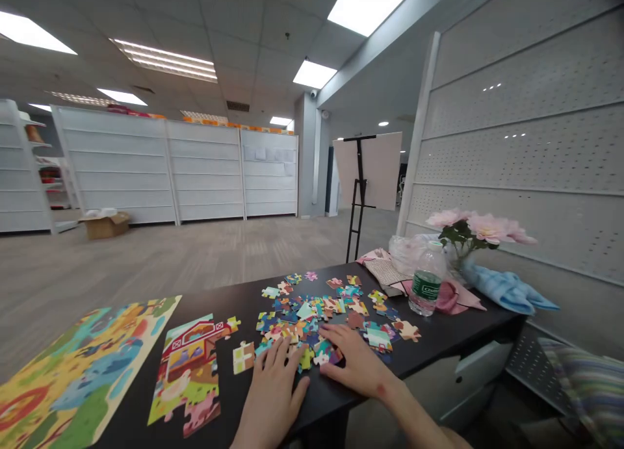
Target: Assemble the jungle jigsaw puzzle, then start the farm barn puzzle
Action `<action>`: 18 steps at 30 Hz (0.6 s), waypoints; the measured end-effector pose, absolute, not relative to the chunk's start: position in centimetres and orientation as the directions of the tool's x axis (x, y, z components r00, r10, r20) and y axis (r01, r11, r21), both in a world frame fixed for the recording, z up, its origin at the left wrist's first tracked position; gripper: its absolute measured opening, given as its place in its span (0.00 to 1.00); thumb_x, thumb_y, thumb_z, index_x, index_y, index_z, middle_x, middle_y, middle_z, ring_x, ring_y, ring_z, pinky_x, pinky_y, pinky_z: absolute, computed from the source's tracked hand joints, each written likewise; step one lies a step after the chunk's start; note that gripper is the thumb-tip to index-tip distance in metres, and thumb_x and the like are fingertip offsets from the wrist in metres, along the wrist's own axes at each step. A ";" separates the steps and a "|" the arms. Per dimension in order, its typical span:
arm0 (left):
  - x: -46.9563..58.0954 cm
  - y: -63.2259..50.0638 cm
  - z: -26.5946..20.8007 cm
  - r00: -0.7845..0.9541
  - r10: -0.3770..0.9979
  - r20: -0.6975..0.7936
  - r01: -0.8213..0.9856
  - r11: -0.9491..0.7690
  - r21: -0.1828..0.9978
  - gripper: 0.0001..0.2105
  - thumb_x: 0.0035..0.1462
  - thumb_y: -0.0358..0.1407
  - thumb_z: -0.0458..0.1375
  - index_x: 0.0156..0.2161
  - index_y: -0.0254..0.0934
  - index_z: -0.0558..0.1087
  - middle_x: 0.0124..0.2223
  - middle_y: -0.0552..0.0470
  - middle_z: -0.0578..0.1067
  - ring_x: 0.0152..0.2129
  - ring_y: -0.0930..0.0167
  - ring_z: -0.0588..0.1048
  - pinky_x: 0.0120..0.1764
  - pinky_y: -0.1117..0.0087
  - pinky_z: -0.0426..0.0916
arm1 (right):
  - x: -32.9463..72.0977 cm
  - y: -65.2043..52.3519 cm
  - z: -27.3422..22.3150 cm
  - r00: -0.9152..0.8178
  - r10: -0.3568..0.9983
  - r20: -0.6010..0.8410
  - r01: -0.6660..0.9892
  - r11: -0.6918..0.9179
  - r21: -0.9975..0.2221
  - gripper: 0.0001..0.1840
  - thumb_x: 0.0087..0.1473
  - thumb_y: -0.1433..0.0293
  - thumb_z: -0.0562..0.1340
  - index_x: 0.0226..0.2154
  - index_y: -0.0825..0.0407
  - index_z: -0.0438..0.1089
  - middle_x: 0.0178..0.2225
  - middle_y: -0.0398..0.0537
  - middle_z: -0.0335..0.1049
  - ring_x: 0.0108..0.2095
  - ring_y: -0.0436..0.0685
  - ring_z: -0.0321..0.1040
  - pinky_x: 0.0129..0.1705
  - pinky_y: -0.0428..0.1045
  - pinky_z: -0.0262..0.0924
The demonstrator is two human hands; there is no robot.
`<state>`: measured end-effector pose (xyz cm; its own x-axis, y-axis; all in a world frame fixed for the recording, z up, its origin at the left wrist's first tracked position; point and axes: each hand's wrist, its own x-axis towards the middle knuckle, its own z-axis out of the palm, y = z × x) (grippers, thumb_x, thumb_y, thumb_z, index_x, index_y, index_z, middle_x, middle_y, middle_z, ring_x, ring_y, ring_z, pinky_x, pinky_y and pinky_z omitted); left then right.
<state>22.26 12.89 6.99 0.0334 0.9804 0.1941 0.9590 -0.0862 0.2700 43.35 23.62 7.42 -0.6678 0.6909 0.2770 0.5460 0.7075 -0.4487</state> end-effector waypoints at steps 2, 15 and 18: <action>22.3 12.8 7.0 0.023 0.981 0.192 0.958 -0.077 0.278 0.25 0.64 0.41 0.52 0.66 0.49 0.63 0.69 0.47 0.61 0.66 0.56 0.57 0.64 0.46 0.53 | 43.4 24.5 6.7 -0.554 0.761 0.337 0.554 0.639 -0.534 0.31 0.52 0.61 0.65 0.58 0.48 0.68 0.59 0.52 0.68 0.60 0.64 0.63 0.63 0.59 0.55; 22.3 12.6 7.4 0.005 0.984 0.179 0.945 -0.064 0.322 0.25 0.65 0.42 0.51 0.66 0.48 0.64 0.69 0.48 0.62 0.66 0.56 0.57 0.64 0.47 0.51 | 45.3 26.2 5.5 -0.073 0.904 0.421 0.515 0.396 -0.760 0.25 0.63 0.55 0.51 0.54 0.54 0.65 0.34 0.52 0.77 0.32 0.60 0.75 0.35 0.53 0.69; 22.4 12.6 7.4 0.000 0.984 0.179 0.945 -0.059 0.323 0.25 0.64 0.42 0.51 0.65 0.48 0.64 0.69 0.48 0.62 0.66 0.56 0.57 0.64 0.47 0.51 | 45.3 26.1 5.5 -0.098 0.911 0.400 0.511 0.391 -0.765 0.26 0.65 0.54 0.47 0.51 0.55 0.66 0.25 0.47 0.74 0.25 0.59 0.71 0.26 0.50 0.64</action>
<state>22.41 12.62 7.38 -0.0001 0.9839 0.1788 0.9446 -0.0586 0.3228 45.35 26.13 5.48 -0.0984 0.9112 0.4001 0.5112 0.3912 -0.7653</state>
